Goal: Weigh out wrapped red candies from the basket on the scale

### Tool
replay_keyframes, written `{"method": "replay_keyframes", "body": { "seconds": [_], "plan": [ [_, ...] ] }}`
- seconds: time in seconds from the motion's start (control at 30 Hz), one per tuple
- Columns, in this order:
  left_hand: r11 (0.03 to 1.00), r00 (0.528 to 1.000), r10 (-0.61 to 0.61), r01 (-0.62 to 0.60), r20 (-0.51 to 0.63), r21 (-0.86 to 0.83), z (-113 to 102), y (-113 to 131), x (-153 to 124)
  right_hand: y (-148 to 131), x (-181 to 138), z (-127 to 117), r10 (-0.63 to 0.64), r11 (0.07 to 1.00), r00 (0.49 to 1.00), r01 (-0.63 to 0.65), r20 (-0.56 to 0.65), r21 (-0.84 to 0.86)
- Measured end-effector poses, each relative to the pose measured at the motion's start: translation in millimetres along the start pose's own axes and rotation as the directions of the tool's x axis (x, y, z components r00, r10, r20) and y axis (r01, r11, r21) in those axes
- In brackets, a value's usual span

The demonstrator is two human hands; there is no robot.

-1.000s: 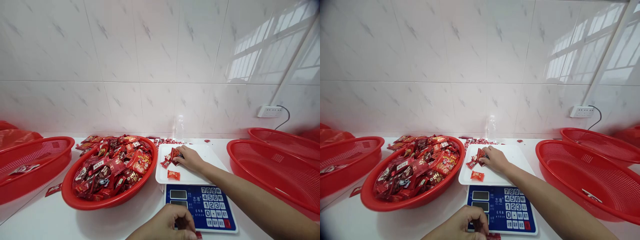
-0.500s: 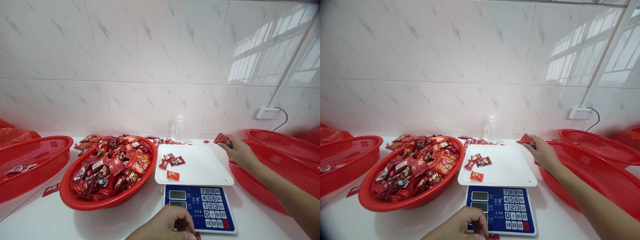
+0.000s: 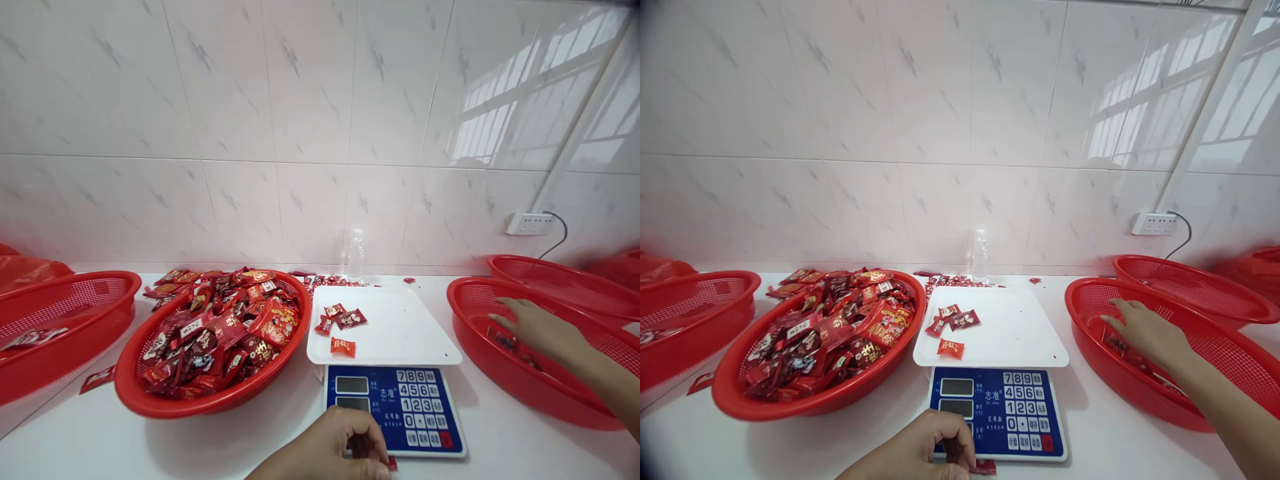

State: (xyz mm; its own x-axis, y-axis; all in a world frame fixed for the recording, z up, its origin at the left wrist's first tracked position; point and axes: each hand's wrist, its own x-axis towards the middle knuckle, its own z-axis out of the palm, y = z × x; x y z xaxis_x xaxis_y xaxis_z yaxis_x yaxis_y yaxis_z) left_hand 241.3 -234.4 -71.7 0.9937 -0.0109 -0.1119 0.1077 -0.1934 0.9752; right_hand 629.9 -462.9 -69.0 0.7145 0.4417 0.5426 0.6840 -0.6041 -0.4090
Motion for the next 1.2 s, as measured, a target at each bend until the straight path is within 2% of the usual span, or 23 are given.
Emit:
{"method": "replay_keyframes", "body": {
  "seconds": [0.1,0.17,0.23,0.3,0.4,0.5,0.6,0.73,1.03,1.1,1.2],
  "plan": [
    [1.0,1.0,-0.005,0.005,0.007,0.025,-1.3,-0.9,-0.5,-40.7,0.8,13.7,-0.093,0.995,0.983,0.097,0.161,-0.017],
    [0.999,1.0,-0.014,0.014,0.001,0.042,-2.1,-1.8,-0.6,-83.0,-5.5,26.6,-0.211,0.977,0.938,0.208,0.274,0.04],
    [0.999,1.0,-0.02,0.021,-0.012,0.046,-2.4,-2.5,-0.5,-130.5,-17.4,40.9,-0.341,0.94,0.858,0.318,0.383,0.123],
    [0.999,1.0,-0.01,0.011,-0.017,0.04,-2.2,-3.1,-0.4,-176.1,-30.5,55.4,-0.46,0.887,0.753,0.411,0.471,0.21],
    [0.999,1.0,0.013,-0.013,0.002,0.035,-1.9,-4.0,0.2,-230.6,-41.8,77.0,-0.575,0.814,0.609,0.495,0.546,0.305],
    [1.0,1.0,0.017,-0.017,0.008,0.014,-1.9,-5.6,1.0,-264.3,-39.5,96.9,-0.625,0.771,0.529,0.535,0.574,0.347],
    [1.0,1.0,0.019,-0.019,0.01,-0.017,-2.2,-7.3,1.6,-280.7,-33.1,110.3,-0.655,0.741,0.494,0.567,0.572,0.359],
    [0.999,0.999,0.011,-0.01,0.032,-0.041,-2.0,-9.1,2.0,-284.9,-29.5,115.6,-0.688,0.711,0.506,0.613,0.52,0.345],
    [1.0,0.999,0.002,-0.002,0.042,0.013,-1.2,-11.4,2.0,-266.9,-28.7,113.8,-0.624,0.766,0.621,0.606,0.474,0.216],
    [0.999,0.999,0.011,-0.013,0.042,0.039,-2.1,-11.4,2.3,-258.5,-26.8,104.7,-0.608,0.783,0.657,0.59,0.445,0.199],
    [0.996,0.999,0.017,-0.02,0.038,0.084,-3.3,-11.5,2.5,-235.8,-20.6,82.2,-0.551,0.831,0.746,0.535,0.374,0.156]
  ]
}}
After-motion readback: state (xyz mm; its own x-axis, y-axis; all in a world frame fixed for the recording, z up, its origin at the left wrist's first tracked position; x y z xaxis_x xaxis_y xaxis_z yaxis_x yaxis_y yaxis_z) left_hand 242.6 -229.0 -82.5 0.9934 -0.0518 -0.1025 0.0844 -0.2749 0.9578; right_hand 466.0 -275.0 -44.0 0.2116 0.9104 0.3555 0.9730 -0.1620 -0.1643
